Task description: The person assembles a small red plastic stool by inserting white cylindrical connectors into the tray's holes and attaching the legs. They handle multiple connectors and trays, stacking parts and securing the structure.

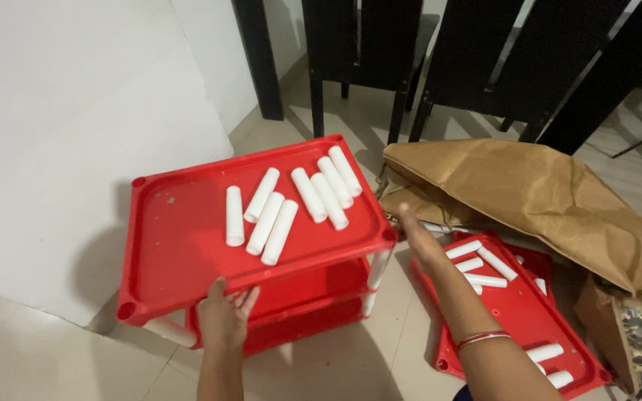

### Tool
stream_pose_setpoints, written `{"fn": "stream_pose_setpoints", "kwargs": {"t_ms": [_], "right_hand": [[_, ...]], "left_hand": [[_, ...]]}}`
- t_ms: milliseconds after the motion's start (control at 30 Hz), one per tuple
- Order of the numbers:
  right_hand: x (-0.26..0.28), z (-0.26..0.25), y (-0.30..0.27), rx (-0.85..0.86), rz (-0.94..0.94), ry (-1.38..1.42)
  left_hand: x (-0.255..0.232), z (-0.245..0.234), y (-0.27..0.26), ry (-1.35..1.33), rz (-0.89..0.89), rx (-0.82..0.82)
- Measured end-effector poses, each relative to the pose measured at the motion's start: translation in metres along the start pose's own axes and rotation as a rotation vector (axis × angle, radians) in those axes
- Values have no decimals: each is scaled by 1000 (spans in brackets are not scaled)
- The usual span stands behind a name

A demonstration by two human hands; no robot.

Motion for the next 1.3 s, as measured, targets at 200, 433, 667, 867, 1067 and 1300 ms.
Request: {"fn": "stream_pose_setpoints", "kwargs": {"t_ms": [200,433,667,867,1067,1300], "right_hand": [[-28,22,-15,212,203,-19],[-42,25,-25,-44,23,432],[-48,10,-50,-274,-110,652],[-35,35,-81,-341,27,845],[-18,102,-117,-118,266,987],[-42,109,-104,-135,321,960]], "left_hand": [[3,-27,30,105,32,-25],[22,-12,58,21,46,0],[84,66,86,219,349,296],[174,158,1,1151,727,594],[193,143,-34,160,419,458],[192,123,-10,370,549,212]]}}
Point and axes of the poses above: each hand's wrist, its own y-axis towards the middle knuckle, its own z-axis out of the palm, x = y × z, the point moved 9 cm from there along y, towards the middle knuckle, and after that the axes turned 10 degrees about y, right-handed, at the moved point
